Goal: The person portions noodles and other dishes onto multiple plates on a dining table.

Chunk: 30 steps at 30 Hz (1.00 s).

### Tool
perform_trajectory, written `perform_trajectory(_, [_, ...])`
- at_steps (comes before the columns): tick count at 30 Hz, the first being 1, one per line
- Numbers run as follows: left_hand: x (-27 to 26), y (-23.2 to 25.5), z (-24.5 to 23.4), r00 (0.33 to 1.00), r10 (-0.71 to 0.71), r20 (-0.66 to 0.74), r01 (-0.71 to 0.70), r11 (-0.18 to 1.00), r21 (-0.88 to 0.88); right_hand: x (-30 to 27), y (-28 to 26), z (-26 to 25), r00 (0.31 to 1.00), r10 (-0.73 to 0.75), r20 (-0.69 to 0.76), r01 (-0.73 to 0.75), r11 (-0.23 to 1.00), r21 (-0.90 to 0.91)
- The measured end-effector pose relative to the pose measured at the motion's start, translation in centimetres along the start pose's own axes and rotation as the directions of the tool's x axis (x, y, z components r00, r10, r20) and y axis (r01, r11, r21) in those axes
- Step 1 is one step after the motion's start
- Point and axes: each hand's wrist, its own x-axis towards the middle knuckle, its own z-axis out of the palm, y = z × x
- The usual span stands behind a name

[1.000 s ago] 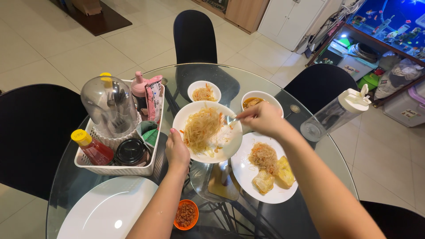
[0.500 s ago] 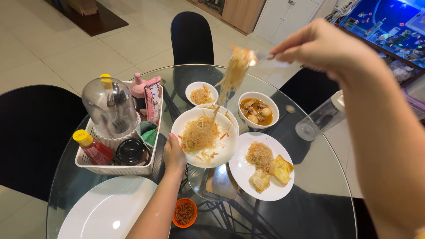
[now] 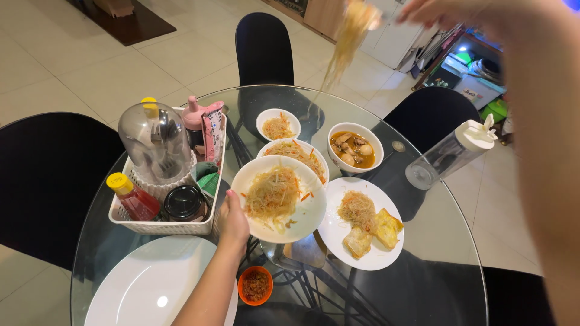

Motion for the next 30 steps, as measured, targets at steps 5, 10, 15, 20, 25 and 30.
perform_trajectory(5, [-1.5, 0.4, -1.6, 0.996, -0.081, 0.019, 0.083, 0.994, -0.071, -2.6, -6.7, 12.7, 0.962, 0.255, 0.099, -0.174, 0.848, -0.500])
perform_trajectory(10, [-2.3, 0.1, -1.6, 0.994, -0.089, 0.060, 0.095, 0.988, -0.118, -8.5, -7.1, 22.7, 0.960, -0.245, 0.135, 0.260, 0.607, -0.751])
perform_trajectory(15, [-2.8, 0.1, -0.9, 0.992, -0.103, 0.076, 0.110, 0.989, -0.102, -9.5, -5.9, 21.0, 0.893, -0.450, 0.002, 0.299, 0.590, -0.750])
perform_trajectory(20, [-2.9, 0.8, 1.5, 0.987, -0.057, 0.148, 0.085, 0.978, -0.191, -7.7, -1.4, 16.5, 0.986, 0.142, -0.088, -0.162, 0.940, -0.299])
perform_trajectory(25, [-2.5, 2.7, 5.3, 0.983, -0.048, 0.175, 0.084, 0.975, -0.205, -10.7, 4.2, 14.4, 0.921, 0.385, -0.054, -0.386, 0.886, -0.258])
perform_trajectory(30, [-2.1, 2.2, 8.1, 0.985, -0.058, 0.163, 0.077, 0.990, -0.116, -15.6, 9.2, 21.4, 0.988, 0.148, -0.030, -0.137, 0.792, -0.595])
